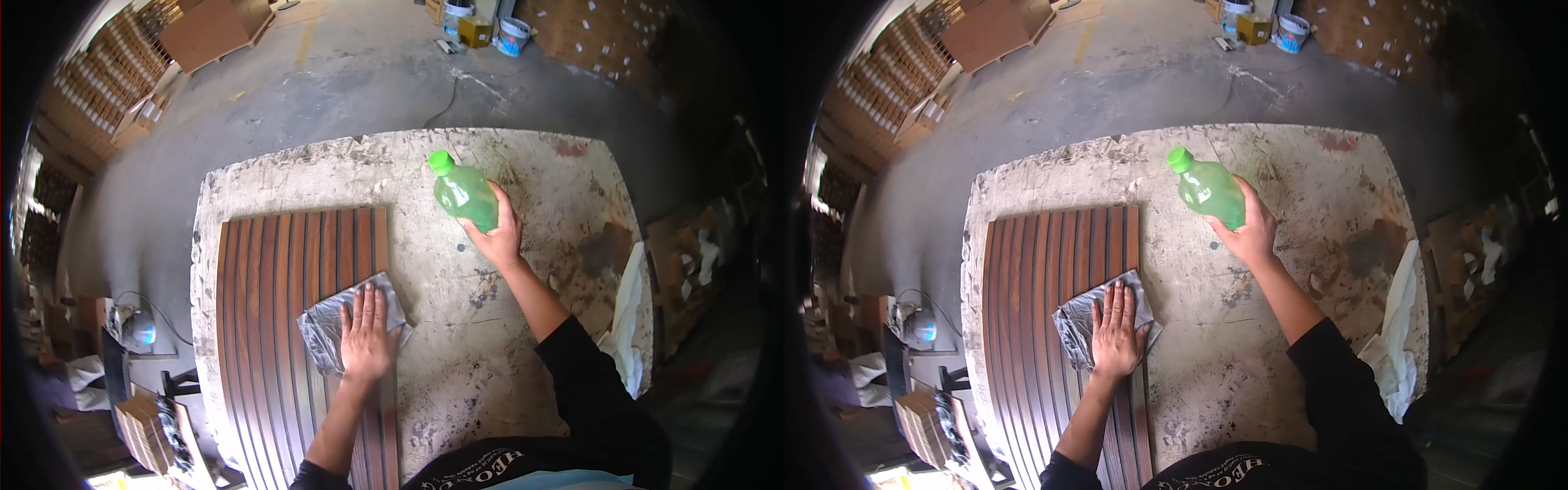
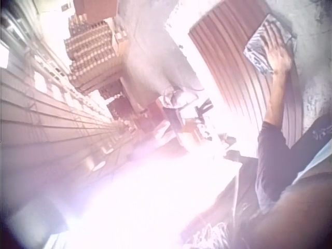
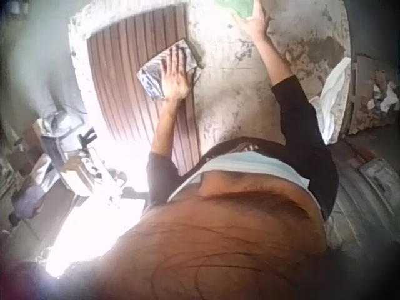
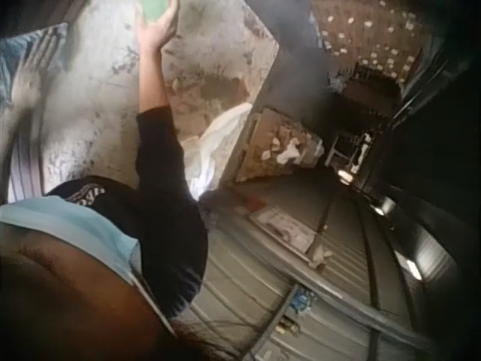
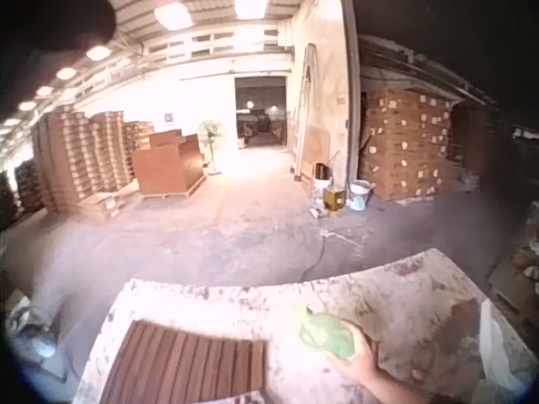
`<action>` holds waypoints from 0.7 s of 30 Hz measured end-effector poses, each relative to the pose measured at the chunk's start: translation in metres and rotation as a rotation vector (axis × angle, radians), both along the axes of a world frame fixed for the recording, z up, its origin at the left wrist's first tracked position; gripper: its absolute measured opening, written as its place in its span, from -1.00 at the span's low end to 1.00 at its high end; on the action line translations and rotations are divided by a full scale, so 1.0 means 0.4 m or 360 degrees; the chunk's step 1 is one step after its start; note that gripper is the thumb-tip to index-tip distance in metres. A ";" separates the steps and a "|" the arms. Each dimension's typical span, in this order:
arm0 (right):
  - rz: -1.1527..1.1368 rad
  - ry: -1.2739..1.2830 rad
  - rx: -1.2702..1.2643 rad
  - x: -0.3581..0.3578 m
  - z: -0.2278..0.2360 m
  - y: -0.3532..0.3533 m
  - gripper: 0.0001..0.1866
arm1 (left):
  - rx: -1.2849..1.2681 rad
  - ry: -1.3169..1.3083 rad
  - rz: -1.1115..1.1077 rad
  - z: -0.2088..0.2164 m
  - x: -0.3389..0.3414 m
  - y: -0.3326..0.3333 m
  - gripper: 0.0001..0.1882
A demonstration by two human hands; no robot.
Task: The person wipes a wooden panel with a cloth after applying a liquid from a plastic bottle.
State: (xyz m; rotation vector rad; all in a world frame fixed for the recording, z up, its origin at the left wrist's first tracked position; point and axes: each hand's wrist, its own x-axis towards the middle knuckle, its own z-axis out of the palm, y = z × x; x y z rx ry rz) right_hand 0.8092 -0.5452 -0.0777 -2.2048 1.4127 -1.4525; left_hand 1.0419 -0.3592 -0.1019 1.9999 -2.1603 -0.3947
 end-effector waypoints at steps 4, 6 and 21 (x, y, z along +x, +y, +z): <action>-0.0057 -0.0296 0.0042 -0.004 -0.049 0.008 -0.19 | -0.0251 -0.0154 0.0151 0.018 0.011 -0.240 -0.28; -0.0022 -0.0406 0.0133 0.045 -0.070 0.021 -0.16 | -0.0246 -0.0241 0.0313 0.024 0.069 -0.362 -0.27; 0.0009 -0.0921 0.0369 0.031 -0.149 0.023 -0.10 | -0.0235 -0.0287 0.0308 0.022 0.079 -0.383 -0.27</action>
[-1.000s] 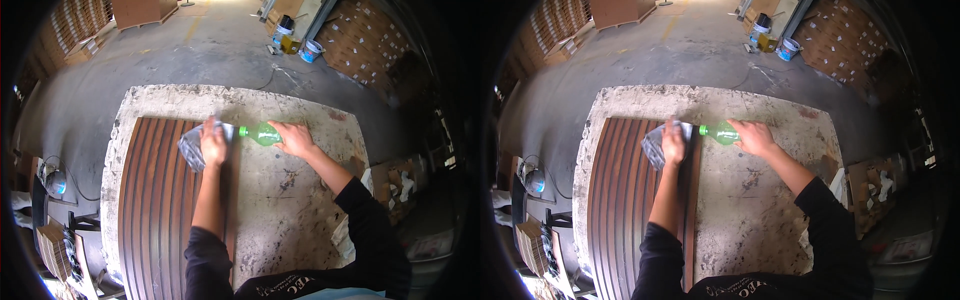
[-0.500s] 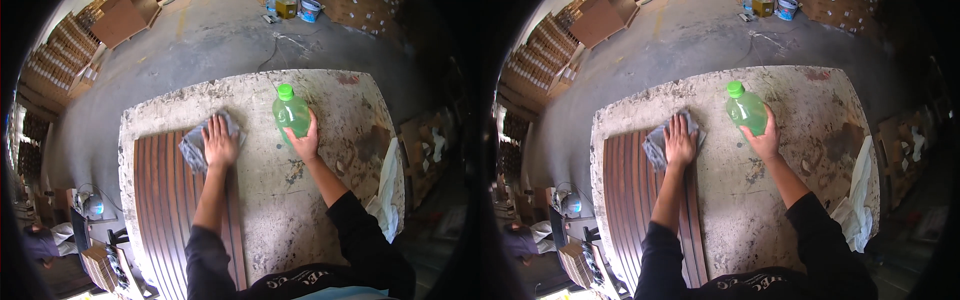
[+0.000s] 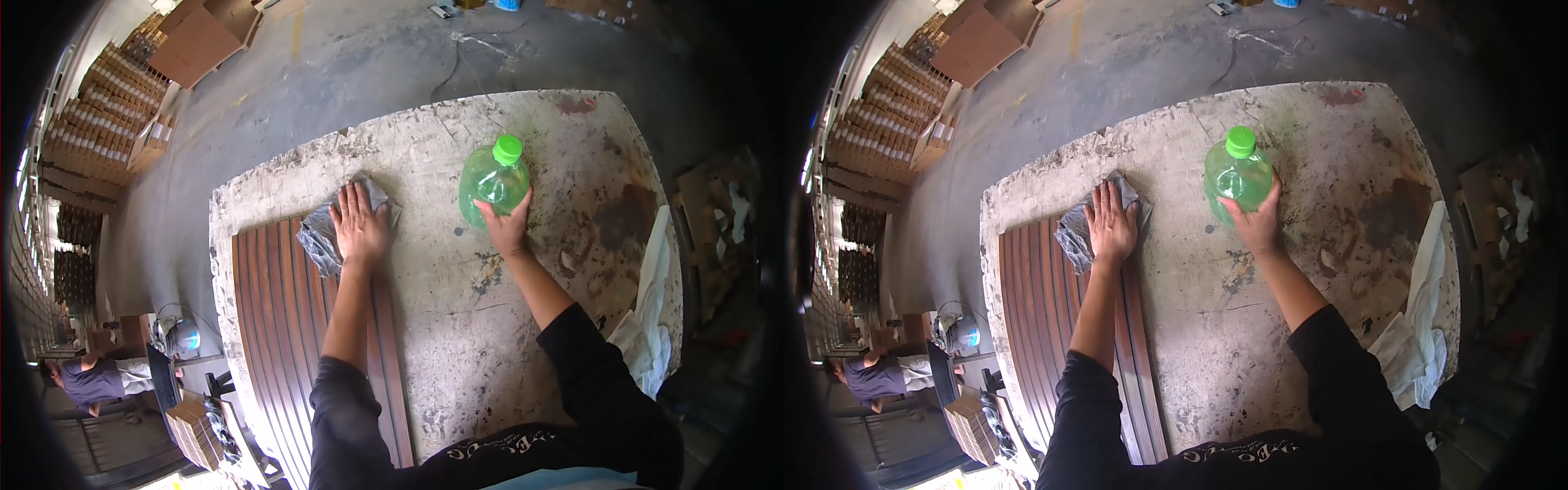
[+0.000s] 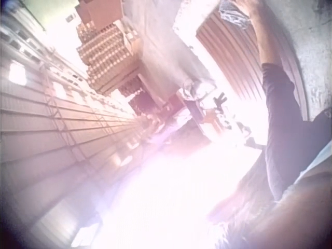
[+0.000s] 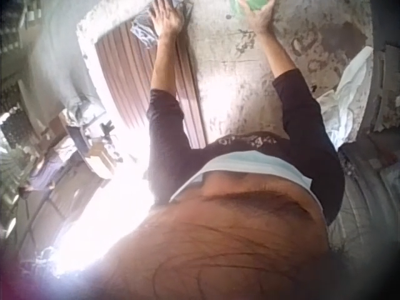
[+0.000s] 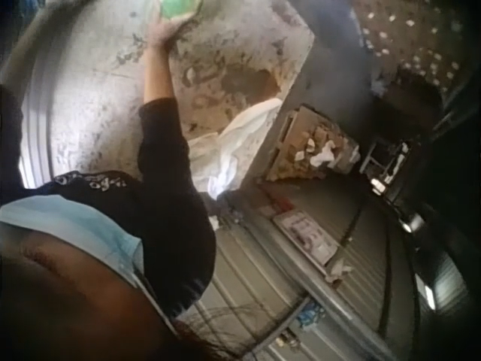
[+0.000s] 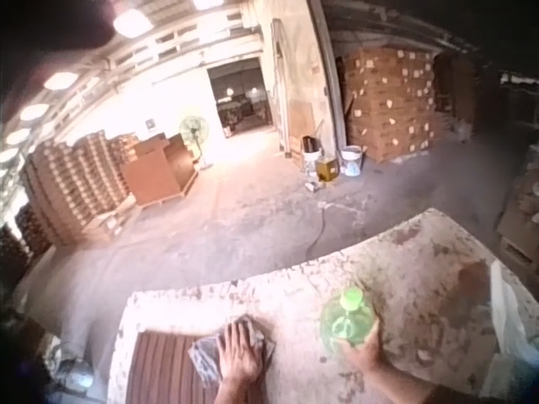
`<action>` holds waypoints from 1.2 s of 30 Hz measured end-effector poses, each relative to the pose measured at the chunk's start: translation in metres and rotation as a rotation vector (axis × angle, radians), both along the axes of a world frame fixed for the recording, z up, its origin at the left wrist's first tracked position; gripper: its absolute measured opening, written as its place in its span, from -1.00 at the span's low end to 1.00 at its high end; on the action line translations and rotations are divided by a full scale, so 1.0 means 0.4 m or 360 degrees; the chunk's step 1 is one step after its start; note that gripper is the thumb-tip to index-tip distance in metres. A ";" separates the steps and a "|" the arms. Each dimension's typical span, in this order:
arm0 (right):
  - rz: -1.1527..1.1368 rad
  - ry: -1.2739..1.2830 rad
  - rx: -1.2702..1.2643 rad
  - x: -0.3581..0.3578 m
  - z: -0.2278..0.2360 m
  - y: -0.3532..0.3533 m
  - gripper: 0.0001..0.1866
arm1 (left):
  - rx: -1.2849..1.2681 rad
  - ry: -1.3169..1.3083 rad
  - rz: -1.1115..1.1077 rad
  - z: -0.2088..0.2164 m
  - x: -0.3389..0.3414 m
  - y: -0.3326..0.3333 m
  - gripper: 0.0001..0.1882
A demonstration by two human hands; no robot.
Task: The person wipes a wooden panel with a cloth after applying a liquid from a plastic bottle.
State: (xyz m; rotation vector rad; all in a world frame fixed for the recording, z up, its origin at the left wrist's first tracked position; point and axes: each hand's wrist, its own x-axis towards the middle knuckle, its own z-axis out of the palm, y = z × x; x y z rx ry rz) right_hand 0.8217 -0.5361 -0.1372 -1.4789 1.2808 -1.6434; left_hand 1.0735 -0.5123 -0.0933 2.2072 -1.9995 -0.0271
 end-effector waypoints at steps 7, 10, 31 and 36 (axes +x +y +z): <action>-0.0175 -0.0232 0.0195 -0.094 -0.003 -0.027 -0.09 | 0.0327 0.0171 -0.0095 -0.010 -0.109 0.323 -0.20; -0.0199 -0.0150 0.0208 -0.098 -0.024 -0.038 -0.06 | 0.0154 0.0082 -0.0119 -0.017 -0.095 0.240 -0.24; -0.0087 -0.0212 0.0095 -0.067 -0.013 -0.044 -0.17 | 0.0076 -0.0005 -0.0032 -0.054 -0.015 0.014 -0.27; -0.0052 -0.0364 0.0101 -0.077 -0.006 -0.044 -0.17 | 0.0182 0.0050 -0.0106 -0.045 -0.057 0.242 -0.24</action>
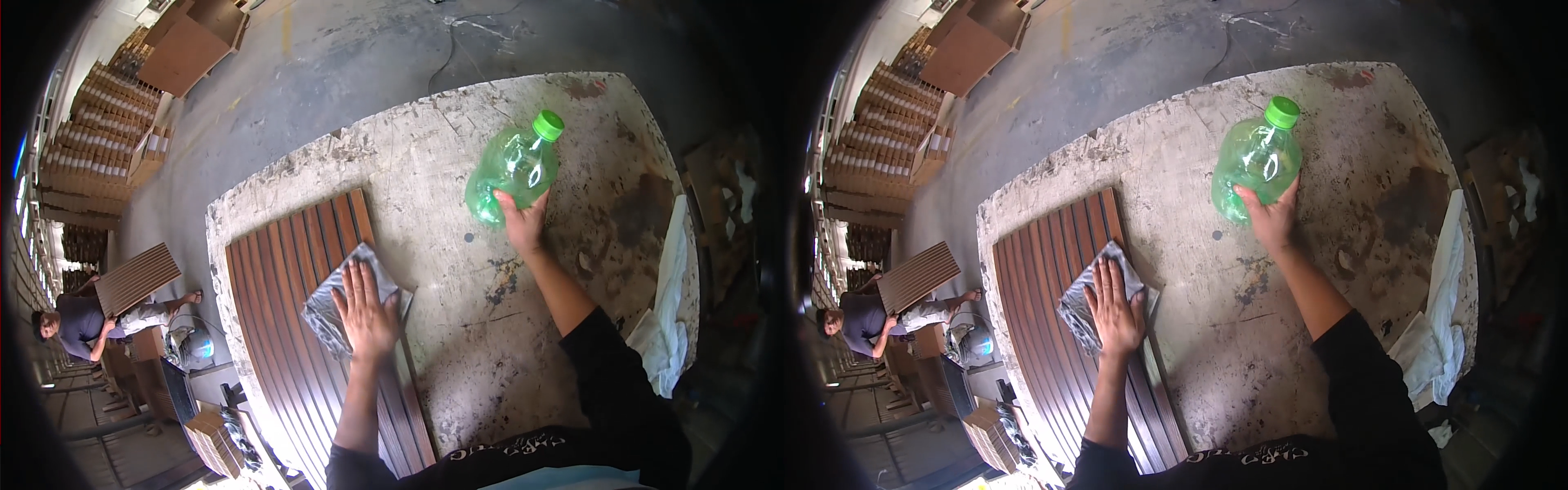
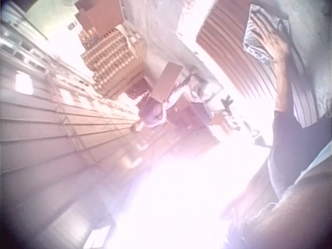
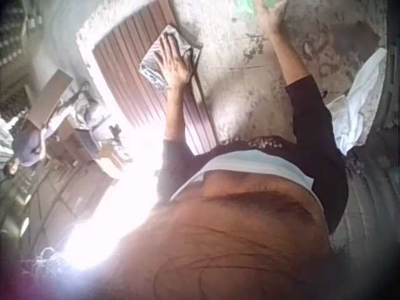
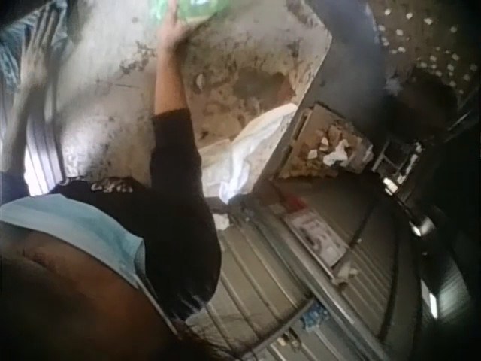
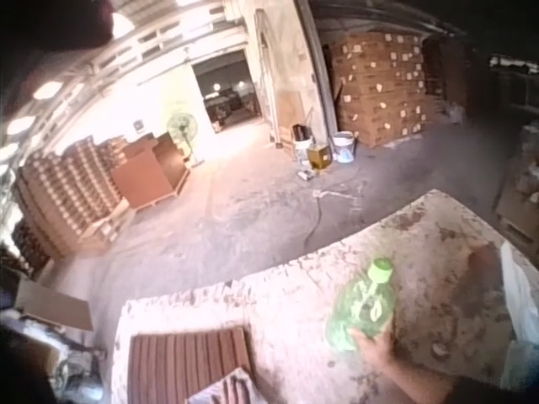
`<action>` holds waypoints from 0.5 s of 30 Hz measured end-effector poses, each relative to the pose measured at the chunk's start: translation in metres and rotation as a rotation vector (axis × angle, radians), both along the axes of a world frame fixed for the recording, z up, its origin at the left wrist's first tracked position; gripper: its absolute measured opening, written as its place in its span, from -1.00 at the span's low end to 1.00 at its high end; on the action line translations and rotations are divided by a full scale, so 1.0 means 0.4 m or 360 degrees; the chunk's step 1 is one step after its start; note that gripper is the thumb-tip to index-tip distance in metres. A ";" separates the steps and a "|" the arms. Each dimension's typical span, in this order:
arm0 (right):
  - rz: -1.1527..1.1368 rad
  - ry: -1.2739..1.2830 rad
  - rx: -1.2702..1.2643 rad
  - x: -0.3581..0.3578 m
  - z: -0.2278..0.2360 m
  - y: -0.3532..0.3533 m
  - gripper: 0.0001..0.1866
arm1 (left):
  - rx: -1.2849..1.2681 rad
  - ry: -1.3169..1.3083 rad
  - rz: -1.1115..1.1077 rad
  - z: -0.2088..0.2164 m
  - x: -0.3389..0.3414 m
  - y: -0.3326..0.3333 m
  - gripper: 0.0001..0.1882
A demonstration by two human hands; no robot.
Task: The person wipes a wooden panel with a cloth after applying a liquid from a plastic bottle.
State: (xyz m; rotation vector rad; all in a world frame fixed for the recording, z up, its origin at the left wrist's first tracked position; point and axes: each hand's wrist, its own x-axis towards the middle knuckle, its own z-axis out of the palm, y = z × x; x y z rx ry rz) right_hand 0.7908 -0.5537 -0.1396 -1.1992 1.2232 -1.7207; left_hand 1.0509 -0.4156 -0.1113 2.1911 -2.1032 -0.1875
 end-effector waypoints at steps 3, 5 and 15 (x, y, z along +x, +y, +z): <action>-0.0028 0.0061 0.0033 -0.018 0.013 0.013 -0.18 | -0.0088 -0.0004 -0.0056 -0.002 0.012 -0.163 -0.29; 0.0004 0.0058 0.0032 0.019 0.029 0.017 -0.18 | -0.0191 -0.0056 0.0012 0.030 0.069 -0.290 -0.30; -0.0345 0.0410 0.0236 0.021 -0.035 -0.016 -0.01 | -0.0083 -0.0050 0.0086 0.026 0.012 -0.103 -0.26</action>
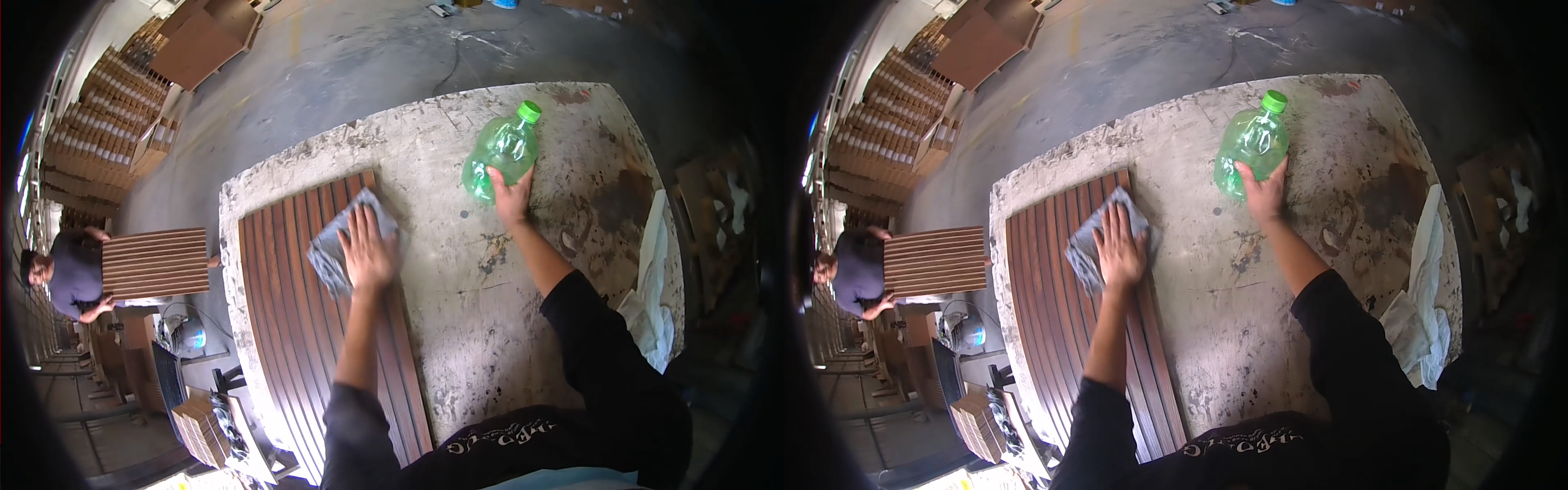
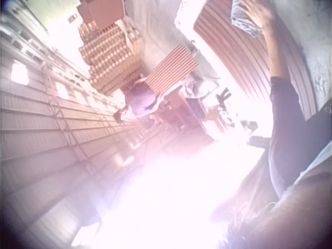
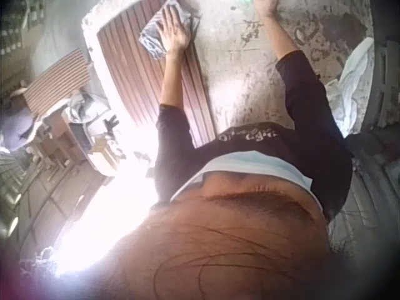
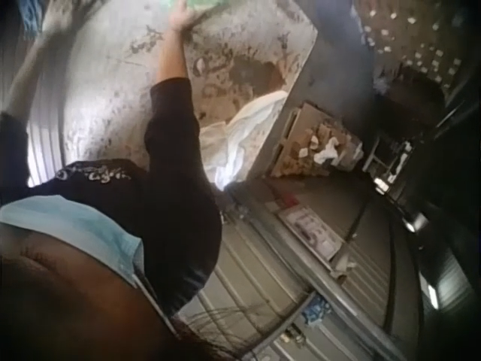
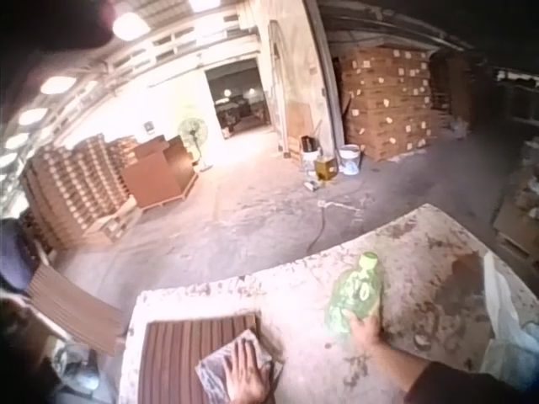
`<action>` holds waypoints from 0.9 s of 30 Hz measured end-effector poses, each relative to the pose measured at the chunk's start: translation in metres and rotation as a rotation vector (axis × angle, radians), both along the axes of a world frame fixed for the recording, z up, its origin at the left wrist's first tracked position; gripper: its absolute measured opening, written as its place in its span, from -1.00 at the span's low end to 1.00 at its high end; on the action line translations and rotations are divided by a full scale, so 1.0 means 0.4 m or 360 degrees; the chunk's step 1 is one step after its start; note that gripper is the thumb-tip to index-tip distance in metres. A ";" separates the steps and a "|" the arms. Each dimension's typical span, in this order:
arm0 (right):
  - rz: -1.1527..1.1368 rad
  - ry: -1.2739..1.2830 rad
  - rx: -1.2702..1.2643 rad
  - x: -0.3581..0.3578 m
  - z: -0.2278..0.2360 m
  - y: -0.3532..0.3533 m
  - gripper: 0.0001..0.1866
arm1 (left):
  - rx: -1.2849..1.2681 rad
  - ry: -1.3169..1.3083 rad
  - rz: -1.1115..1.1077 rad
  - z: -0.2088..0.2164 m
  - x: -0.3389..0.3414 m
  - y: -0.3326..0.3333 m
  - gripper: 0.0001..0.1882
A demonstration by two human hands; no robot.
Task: The person wipes a wooden panel with a cloth after applying a liquid from a plastic bottle.
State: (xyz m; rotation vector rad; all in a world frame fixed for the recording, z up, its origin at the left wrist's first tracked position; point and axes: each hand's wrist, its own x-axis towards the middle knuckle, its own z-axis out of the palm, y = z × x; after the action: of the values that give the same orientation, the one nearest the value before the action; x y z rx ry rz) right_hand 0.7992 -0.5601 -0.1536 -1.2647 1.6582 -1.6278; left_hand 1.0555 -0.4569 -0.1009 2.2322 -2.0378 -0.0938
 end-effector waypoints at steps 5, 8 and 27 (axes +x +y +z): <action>0.0157 -0.0213 -0.0151 -0.007 0.035 0.010 -0.13 | 0.0474 0.0023 0.0002 0.025 -0.080 0.493 -0.20; 0.0256 -0.0161 -0.0181 0.018 0.052 0.026 -0.16 | 0.0468 0.0212 0.0109 0.029 -0.099 0.657 -0.14; 0.0171 -0.0073 -0.0213 -0.055 0.014 0.017 -0.17 | -0.0035 -0.0001 -0.0082 -0.036 0.024 0.098 0.00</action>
State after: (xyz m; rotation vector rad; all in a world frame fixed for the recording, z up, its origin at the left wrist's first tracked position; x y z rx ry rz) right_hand 0.7774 -0.5532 -0.1480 -1.3461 1.4492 -1.7128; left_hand 1.0651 -0.4176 -0.1153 2.1679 -2.0867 -0.0750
